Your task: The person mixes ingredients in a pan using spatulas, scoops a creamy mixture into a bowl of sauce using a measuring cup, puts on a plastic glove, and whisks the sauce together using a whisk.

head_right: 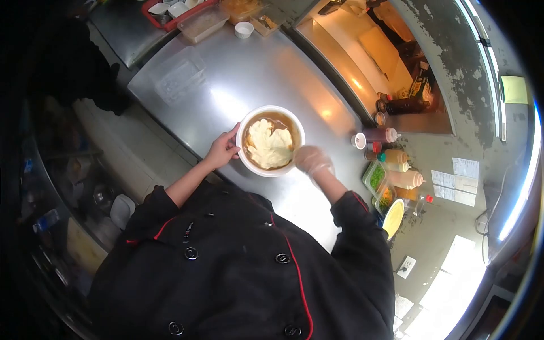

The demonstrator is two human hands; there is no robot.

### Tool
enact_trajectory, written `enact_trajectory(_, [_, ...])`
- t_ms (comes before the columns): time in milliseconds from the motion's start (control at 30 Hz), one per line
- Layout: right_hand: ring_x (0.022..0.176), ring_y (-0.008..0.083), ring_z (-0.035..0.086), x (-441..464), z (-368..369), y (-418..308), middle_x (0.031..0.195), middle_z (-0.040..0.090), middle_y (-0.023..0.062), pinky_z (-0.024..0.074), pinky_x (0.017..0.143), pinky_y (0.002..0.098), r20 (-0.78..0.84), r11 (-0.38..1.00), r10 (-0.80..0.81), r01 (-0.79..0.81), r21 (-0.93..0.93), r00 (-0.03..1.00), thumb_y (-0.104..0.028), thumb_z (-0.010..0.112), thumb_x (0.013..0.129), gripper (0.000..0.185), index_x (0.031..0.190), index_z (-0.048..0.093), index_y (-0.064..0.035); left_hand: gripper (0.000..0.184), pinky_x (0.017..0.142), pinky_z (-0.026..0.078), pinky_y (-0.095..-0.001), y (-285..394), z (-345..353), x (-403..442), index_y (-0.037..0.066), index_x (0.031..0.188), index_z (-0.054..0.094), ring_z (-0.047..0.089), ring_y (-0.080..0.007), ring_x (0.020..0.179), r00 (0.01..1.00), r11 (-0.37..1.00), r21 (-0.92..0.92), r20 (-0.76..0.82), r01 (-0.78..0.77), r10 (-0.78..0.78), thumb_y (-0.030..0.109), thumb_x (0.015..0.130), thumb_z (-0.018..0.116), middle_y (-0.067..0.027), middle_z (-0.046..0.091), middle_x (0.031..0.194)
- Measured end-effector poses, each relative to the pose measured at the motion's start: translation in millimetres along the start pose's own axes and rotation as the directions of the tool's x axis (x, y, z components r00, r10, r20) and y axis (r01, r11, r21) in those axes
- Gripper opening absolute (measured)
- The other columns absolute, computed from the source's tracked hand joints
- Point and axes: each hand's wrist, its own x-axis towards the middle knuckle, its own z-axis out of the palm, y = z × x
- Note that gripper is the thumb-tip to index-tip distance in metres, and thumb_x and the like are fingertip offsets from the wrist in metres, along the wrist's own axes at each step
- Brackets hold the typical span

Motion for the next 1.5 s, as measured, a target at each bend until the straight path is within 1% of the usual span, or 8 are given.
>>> enact_trajectory(133, [0.083,0.0297,0.063,2.3,-9.4,-17.6,0.09,0.064,0.0165,0.0506,0.07,0.038,-0.305,1.0,0.002,0.004,0.02,0.952,-0.016,0.046,0.083,0.024,0.091,0.065,-0.0043,0.076,0.064,0.056,-0.0219,0.5,4.0,-1.1,0.026,0.138,0.029,0.05,-0.0086,0.072,1.0,0.998,-0.052,-0.007,0.019,-0.02,-0.011,0.078,0.056,-0.0053,0.041,0.098])
enact_trajectory(167, [0.082,0.0304,0.064,-2.5,-23.2,-41.0,0.089,0.065,0.0152,0.0509,0.07,0.0385,-0.093,0.973,0.182,-0.166,0.158,0.979,-0.015,0.047,0.082,0.022,0.089,0.066,-0.0045,0.076,0.064,0.056,-0.0219,-1.0,3.0,0.5,0.026,0.139,0.028,0.05,-0.0086,0.072,1.0,0.999,-0.043,0.0,0.015,-0.015,-0.011,0.078,0.056,-0.0053,0.041,0.099])
enact_trajectory(400, [0.07,0.0235,0.063,-22.9,-53.1,-38.9,0.077,0.064,0.0098,0.0492,0.056,0.0343,-0.159,0.896,-0.237,0.152,-0.417,0.959,-0.014,0.053,0.078,0.013,0.076,0.063,-0.0057,0.077,0.065,0.056,-0.0224,2.7,-1.2,1.7,0.026,0.139,0.028,0.049,-0.0087,0.072,1.0,1.0,-0.007,0.01,-0.009,0.009,-0.011,0.078,0.055,-0.0058,0.041,0.101])
enact_trajectory(600, [0.056,0.0147,0.058,46.7,-59.1,-34.4,0.065,0.058,0.0035,0.0409,0.044,0.0287,-0.425,0.635,-0.644,0.136,-0.76,0.636,-0.013,0.056,0.076,0.007,0.07,0.057,-0.0091,0.076,0.067,0.057,-0.0236,4.2,0.1,2.4,0.027,0.139,0.027,0.052,-0.008,0.073,0.996,0.993,-0.084,0.045,0.087,-0.083,-0.012,0.079,0.053,-0.0041,0.041,0.097])
enact_trajectory(833, [0.071,0.025,0.066,15.0,-37.7,-7.1,0.082,0.066,0.0132,0.0513,0.053,0.0349,-0.258,0.974,0.061,-0.114,-0.196,0.964,-0.011,0.054,0.079,0.015,0.083,0.067,-0.0079,0.075,0.062,0.057,-0.0246,8.5,2.1,0.5,0.027,0.139,0.027,0.054,-0.0078,0.07,0.993,0.981,-0.155,0.016,0.118,-0.117,-0.01,0.079,0.053,-0.0033,0.045,0.09])
enact_trajectory(933, [0.072,0.0264,0.065,-24.9,-36.9,-26.2,0.08,0.066,0.0148,0.0516,0.056,0.0408,-0.046,0.91,-0.152,0.121,-0.396,0.987,-0.011,0.053,0.08,0.016,0.081,0.067,-0.0038,0.074,0.062,0.057,-0.024,7.5,3.3,0.1,0.027,0.139,0.027,0.054,-0.0071,0.069,0.993,0.983,-0.143,0.012,0.114,-0.113,-0.01,0.079,0.052,-0.003,0.044,0.09])
enact_trajectory(1267, [0.077,0.0279,0.065,-3.1,-53.2,-46.2,0.083,0.066,0.0141,0.0516,0.063,0.0361,-0.159,0.985,0.123,-0.101,0.14,0.98,-0.013,0.056,0.078,0.015,0.081,0.067,-0.0043,0.076,0.067,0.057,-0.0249,10.5,0.5,0.3,0.028,0.139,0.025,0.053,-0.0071,0.072,0.989,0.975,-0.173,0.062,0.14,-0.131,-0.01,0.08,0.052,-0.003,0.043,0.092])
enact_trajectory(1500, [0.086,0.0293,0.064,5.0,-41.3,-17.0,0.091,0.065,0.0165,0.0506,0.071,0.0394,-0.038,0.995,0.099,-0.098,0.032,0.994,-0.018,0.048,0.084,0.025,0.089,0.067,-0.0027,0.075,0.068,0.056,-0.0247,9.9,-0.4,0.9,0.03,0.139,0.026,0.053,-0.0077,0.074,0.989,0.98,-0.144,0.062,0.141,-0.133,-0.011,0.08,0.051,-0.003,0.04,0.094])
